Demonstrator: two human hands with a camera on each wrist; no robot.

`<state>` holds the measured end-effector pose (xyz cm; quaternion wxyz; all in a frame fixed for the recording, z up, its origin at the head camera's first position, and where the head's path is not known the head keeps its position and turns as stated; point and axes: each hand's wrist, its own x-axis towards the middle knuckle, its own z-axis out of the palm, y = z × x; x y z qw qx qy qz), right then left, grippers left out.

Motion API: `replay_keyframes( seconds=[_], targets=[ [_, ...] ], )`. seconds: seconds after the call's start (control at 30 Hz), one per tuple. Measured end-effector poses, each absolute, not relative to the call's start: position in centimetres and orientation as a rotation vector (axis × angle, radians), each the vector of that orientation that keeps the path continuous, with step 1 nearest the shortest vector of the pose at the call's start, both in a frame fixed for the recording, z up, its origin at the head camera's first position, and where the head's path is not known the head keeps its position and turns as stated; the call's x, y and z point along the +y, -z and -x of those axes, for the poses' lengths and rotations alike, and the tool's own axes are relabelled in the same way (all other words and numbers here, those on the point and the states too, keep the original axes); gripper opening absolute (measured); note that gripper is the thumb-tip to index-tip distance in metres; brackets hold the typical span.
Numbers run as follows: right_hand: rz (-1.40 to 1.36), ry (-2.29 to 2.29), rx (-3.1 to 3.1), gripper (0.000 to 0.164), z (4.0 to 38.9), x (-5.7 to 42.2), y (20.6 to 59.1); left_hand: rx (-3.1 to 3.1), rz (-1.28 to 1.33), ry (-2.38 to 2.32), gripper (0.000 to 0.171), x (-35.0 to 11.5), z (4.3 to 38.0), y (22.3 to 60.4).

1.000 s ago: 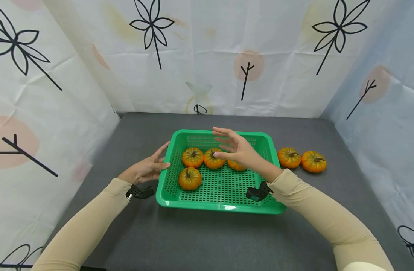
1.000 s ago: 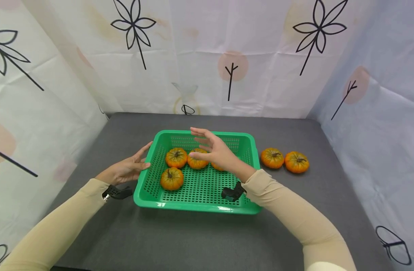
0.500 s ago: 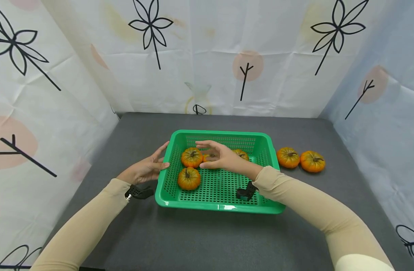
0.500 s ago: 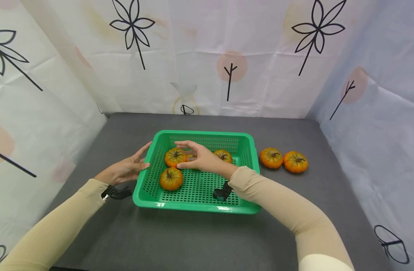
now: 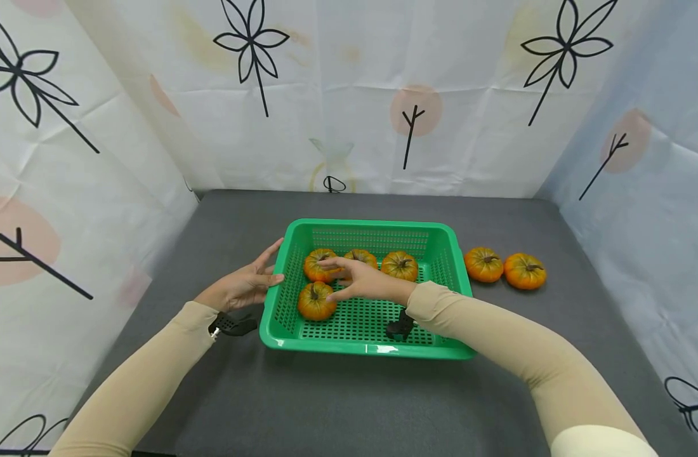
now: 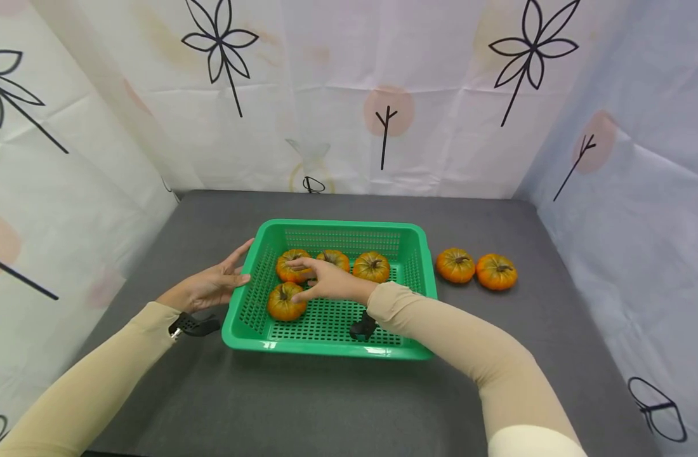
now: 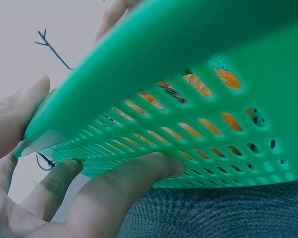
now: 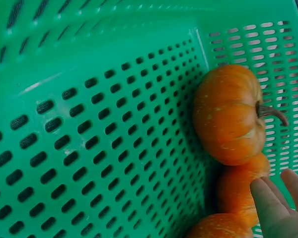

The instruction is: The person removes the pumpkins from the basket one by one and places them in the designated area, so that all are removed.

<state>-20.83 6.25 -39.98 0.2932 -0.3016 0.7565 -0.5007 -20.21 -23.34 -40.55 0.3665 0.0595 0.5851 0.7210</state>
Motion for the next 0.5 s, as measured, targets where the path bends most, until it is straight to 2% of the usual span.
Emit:
replay_keyframes(
  seconds=[0.5],
  targets=[
    [0.825, 1.219, 2.012, 0.073, 21.3, 5.8, 41.2, 1.508, -0.147, -1.848, 0.093, -23.4, 20.3, 40.8]
  ],
)
